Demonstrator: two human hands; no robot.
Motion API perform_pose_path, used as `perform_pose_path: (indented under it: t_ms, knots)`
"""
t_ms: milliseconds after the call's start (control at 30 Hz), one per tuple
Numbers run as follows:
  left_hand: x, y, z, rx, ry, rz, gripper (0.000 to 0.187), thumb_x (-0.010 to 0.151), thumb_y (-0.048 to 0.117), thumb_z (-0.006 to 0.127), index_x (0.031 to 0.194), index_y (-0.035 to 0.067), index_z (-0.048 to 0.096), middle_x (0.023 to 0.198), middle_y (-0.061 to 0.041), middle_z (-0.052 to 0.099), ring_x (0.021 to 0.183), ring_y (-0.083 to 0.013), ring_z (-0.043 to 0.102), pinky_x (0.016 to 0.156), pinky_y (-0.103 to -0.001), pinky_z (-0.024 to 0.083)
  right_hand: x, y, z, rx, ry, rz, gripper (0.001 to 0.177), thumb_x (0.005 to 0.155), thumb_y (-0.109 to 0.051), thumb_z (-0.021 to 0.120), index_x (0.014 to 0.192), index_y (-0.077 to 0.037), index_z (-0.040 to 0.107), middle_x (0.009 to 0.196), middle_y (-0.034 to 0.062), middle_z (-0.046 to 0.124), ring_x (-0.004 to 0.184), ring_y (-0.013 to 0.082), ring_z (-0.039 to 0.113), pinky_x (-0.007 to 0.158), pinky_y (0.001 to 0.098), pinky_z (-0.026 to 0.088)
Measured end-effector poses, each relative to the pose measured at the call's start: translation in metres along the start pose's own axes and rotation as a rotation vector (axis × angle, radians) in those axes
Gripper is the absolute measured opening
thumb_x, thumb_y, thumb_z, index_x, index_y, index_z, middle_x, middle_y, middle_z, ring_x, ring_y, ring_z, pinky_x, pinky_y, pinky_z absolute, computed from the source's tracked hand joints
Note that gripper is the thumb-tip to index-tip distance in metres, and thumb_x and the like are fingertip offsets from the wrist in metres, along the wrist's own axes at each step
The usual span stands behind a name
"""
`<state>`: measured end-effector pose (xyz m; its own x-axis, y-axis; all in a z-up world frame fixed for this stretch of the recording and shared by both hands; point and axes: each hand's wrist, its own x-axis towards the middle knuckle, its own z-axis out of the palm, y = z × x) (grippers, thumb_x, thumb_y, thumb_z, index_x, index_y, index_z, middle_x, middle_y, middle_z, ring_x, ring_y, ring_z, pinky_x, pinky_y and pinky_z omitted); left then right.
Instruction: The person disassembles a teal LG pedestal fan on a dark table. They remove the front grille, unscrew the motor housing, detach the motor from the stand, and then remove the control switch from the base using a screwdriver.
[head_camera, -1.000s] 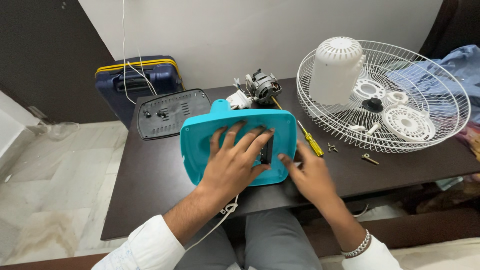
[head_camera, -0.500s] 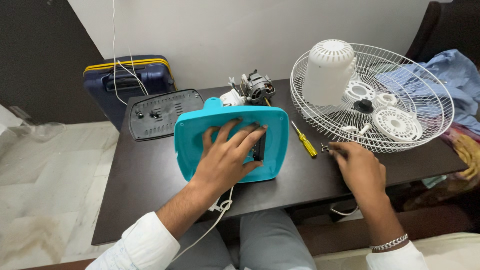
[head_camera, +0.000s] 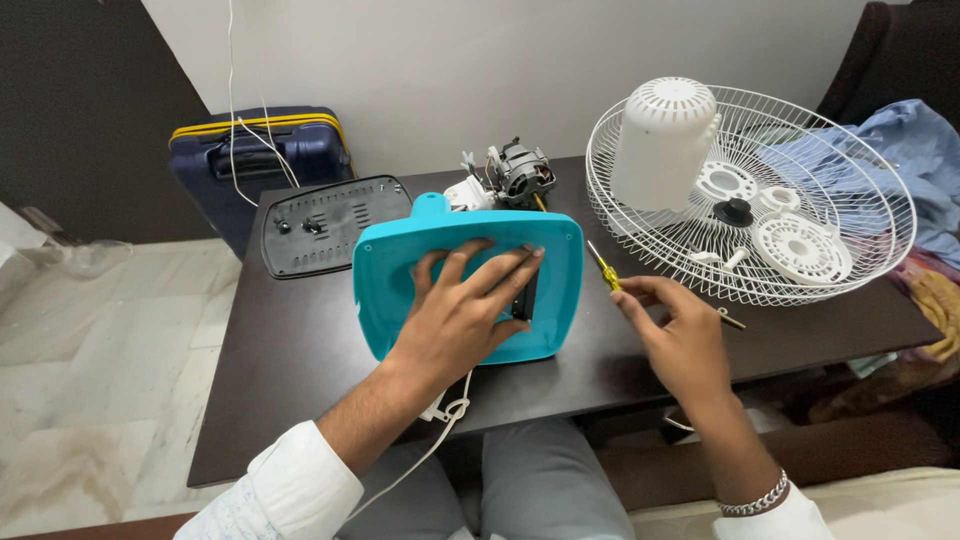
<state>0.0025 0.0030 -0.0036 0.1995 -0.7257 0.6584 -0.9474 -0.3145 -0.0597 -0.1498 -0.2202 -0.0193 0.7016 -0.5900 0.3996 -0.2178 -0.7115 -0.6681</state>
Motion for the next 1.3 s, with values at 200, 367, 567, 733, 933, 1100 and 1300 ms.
perform_pose_path:
  t_ms: [200, 367, 567, 733, 933, 1100, 1300]
  knots:
    - [0.000, 0.001, 0.000, 0.028, 0.017, -0.008, 0.081, 0.074, 0.048, 0.082, 0.148, 0.027, 0.055, 0.146, 0.009, 0.052, 0.137, -0.0240, 0.043, 0.110, -0.053, 0.028, -0.013, -0.026, 0.020, 0.028, 0.116, -0.360, 0.028, 0.085, -0.031, 0.083, 0.109, -0.016, 0.079, 0.128, 0.0083, 0.062, 0.113, 0.0225, 0.063, 0.091, 0.0343, 0.055]
    - [-0.001, 0.005, 0.001, 0.042, 0.042, -0.020, 0.076, 0.082, 0.042, 0.082, 0.151, 0.025, 0.053, 0.149, 0.009, 0.052, 0.138, -0.0244, 0.044, 0.112, -0.052, 0.029, -0.009, -0.046, 0.041, 0.013, 0.104, -0.424, 0.044, 0.073, -0.029, 0.088, 0.111, -0.010, 0.079, 0.140, 0.0214, 0.053, 0.122, 0.0385, 0.053, 0.096, 0.0467, 0.046]
    - [0.001, 0.012, -0.007, 0.024, 0.004, -0.055, 0.081, 0.079, 0.037, 0.081, 0.152, 0.023, 0.050, 0.149, 0.006, 0.052, 0.137, -0.0274, 0.045, 0.112, -0.054, 0.029, 0.000, -0.055, 0.064, 0.263, 0.000, -0.182, 0.027, 0.086, -0.021, 0.079, 0.104, -0.003, 0.072, 0.109, 0.0105, 0.069, 0.098, 0.0242, 0.072, 0.081, 0.0373, 0.055]
    - [0.002, 0.010, -0.025, -0.053, 0.094, 0.000, 0.076, 0.077, 0.040, 0.081, 0.144, 0.017, 0.055, 0.145, 0.000, 0.057, 0.129, -0.0288, 0.052, 0.106, -0.050, 0.039, -0.002, -0.052, 0.069, 0.332, 0.009, -0.147, 0.024, 0.086, -0.021, 0.079, 0.101, -0.003, 0.072, 0.103, 0.0091, 0.068, 0.088, 0.0208, 0.072, 0.074, 0.0341, 0.056]
    - [-0.035, -0.041, -0.071, -0.253, 0.458, 0.130, 0.009, 0.092, 0.016, 0.079, 0.092, 0.014, 0.069, 0.089, -0.001, 0.074, 0.080, -0.0178, 0.071, 0.071, -0.032, 0.057, -0.001, -0.048, 0.070, 0.314, 0.056, -0.234, 0.027, 0.087, -0.023, 0.082, 0.099, -0.002, 0.072, 0.102, 0.0091, 0.068, 0.091, 0.0204, 0.070, 0.079, 0.0325, 0.053]
    - [-0.057, -0.139, -0.089, -0.123, 0.173, -0.502, 0.020, 0.098, 0.016, 0.070, 0.115, 0.007, 0.073, 0.102, -0.011, 0.076, 0.090, -0.0228, 0.075, 0.080, -0.036, 0.060, -0.002, -0.046, 0.071, 0.314, 0.039, -0.168, 0.029, 0.086, -0.025, 0.082, 0.099, -0.001, 0.072, 0.099, 0.0090, 0.068, 0.087, 0.0205, 0.067, 0.076, 0.0322, 0.052]
    - [-0.105, -0.201, -0.059, -0.079, -0.247, -0.551, 0.040, 0.091, 0.023, 0.068, 0.128, 0.009, 0.069, 0.130, -0.015, 0.065, 0.115, -0.0359, 0.062, 0.097, -0.044, 0.049, -0.001, -0.045, 0.071, 0.250, 0.051, -0.187, 0.031, 0.086, -0.028, 0.083, 0.099, -0.001, 0.073, 0.098, 0.0084, 0.068, 0.088, 0.0194, 0.067, 0.076, 0.0321, 0.051]
